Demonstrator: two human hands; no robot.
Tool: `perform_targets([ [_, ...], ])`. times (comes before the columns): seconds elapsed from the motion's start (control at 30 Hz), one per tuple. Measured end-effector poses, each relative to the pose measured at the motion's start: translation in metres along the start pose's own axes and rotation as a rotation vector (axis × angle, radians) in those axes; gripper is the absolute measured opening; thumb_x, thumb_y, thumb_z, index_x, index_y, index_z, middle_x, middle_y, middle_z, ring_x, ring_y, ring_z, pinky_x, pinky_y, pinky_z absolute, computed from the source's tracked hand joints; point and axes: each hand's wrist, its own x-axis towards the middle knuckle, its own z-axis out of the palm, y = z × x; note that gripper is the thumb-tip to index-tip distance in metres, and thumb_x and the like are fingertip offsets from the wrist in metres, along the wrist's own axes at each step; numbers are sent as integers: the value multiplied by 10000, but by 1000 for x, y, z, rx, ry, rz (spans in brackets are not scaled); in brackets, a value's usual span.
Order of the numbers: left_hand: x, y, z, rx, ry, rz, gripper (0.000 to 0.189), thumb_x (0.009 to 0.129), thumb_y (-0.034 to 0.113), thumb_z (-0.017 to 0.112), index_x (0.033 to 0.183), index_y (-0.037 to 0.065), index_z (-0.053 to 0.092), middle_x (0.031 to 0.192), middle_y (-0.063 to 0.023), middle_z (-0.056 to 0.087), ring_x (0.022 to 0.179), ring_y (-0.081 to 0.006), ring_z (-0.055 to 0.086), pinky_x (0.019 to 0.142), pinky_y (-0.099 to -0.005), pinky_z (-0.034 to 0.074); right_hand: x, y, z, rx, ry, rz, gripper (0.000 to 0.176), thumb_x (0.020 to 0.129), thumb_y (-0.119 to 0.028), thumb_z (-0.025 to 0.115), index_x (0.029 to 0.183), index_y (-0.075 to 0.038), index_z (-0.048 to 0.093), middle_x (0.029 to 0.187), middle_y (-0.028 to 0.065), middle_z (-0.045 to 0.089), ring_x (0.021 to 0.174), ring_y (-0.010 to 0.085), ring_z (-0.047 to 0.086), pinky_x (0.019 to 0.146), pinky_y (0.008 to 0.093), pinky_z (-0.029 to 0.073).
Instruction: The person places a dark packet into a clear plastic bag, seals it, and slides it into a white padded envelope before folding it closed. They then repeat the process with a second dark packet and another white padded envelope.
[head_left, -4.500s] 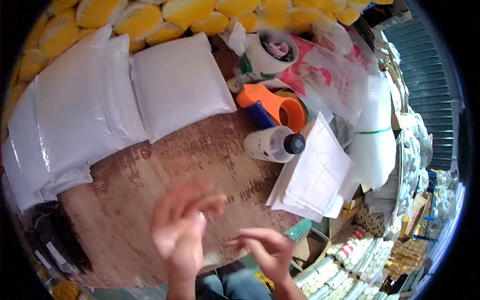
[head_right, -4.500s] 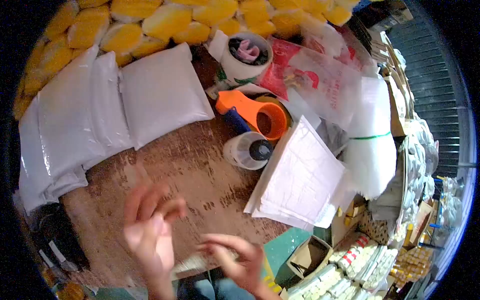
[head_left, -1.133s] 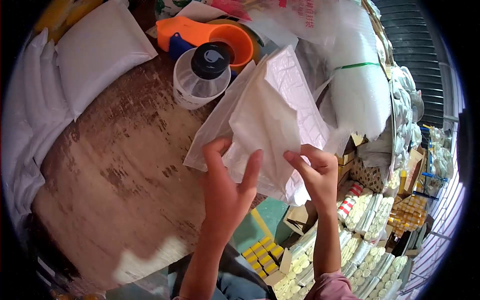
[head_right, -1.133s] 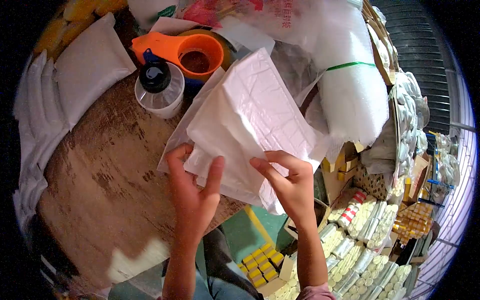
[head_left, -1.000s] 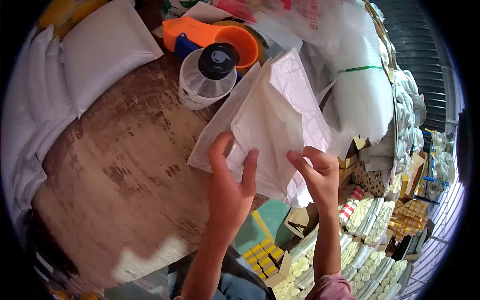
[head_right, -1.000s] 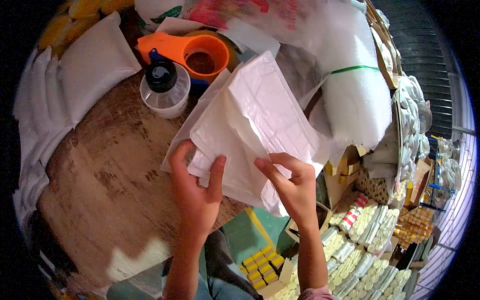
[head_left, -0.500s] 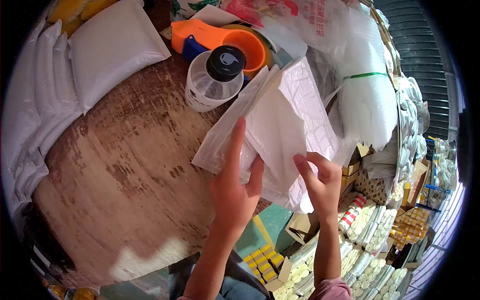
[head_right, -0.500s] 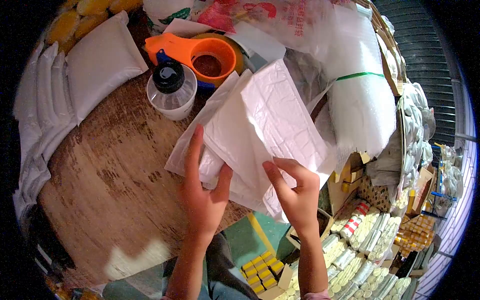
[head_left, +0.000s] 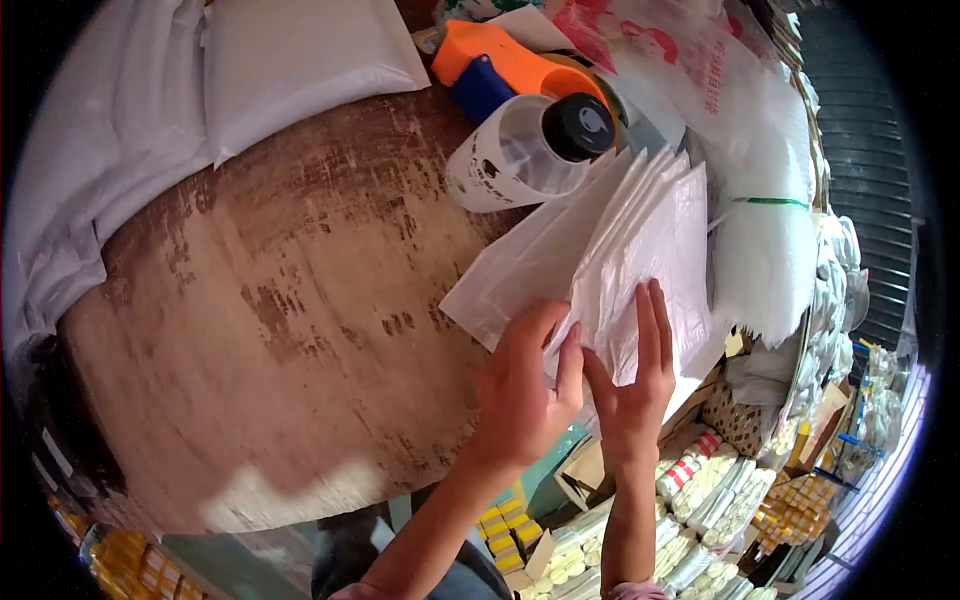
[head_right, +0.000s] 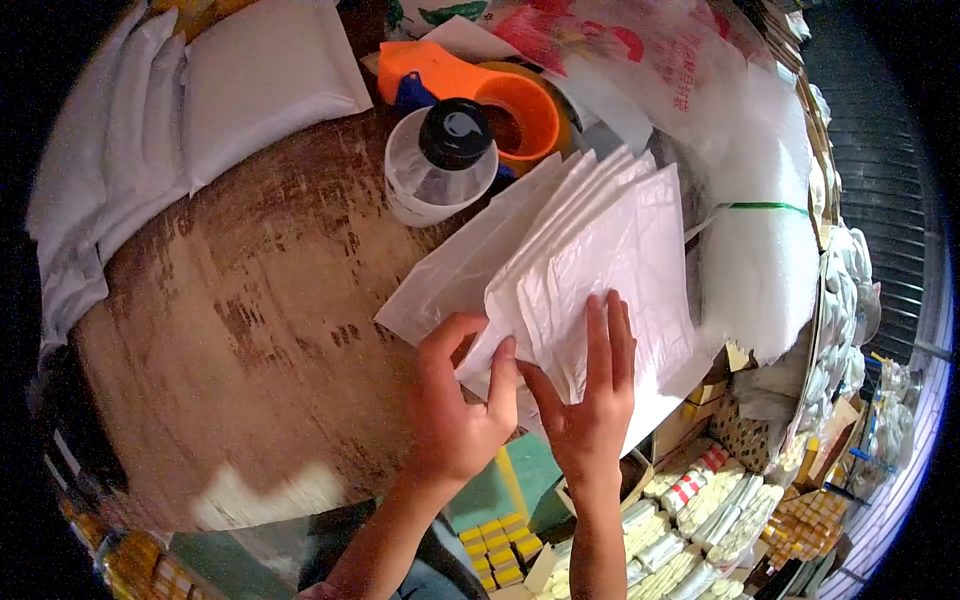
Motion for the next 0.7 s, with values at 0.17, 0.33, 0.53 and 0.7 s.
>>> perform_targets([
  [0.17, 2, 3, -5, -73, -24, -107, 392, 861, 45, 661, 1189, -13, 453, 1101, -178, 563, 994, -270, 611, 864, -362, 496, -4, 4, 3, -7, -32, 0, 653, 740, -89, 761, 1341, -41, 512, 1414, 194, 454, 1344, 362, 392, 1090, 453, 318],
  [0.33, 13, 1, -5, -252, 5, -169, 338, 891, 55, 608, 1202, -20, 498, 1095, -194, 599, 1023, -299, 628, 874, -353, 494, -2, -1, -1, 72, -45, 68, 444, 846, -62, 661, 1284, -80, 590, 1379, 150, 509, 1333, 338, 419, 1108, 452, 287],
  [0.53, 17, -3, -16, -246, -153, -249, 415, 863, 44, 637, 1243, 11, 474, 1102, -173, 597, 1003, -291, 617, 883, -355, 486, -15, 10, 6, 442, 176, 375, 308, 958, -115, 553, 1245, -15, 604, 1212, 125, 642, 1163, 196, 567, 1044, 356, 364],
  [0.7, 36, 12, -15, 187, -377, 22, 470, 748, -23, 645, 1199, 28, 521, 1222, -222, 507, 1114, -379, 527, 935, -389, 456, -11, 8, 2, 368, 364, 478, 246, 969, -105, 553, 1117, 73, 635, 925, 76, 667, 857, 94, 572, 783, 225, 468],
])
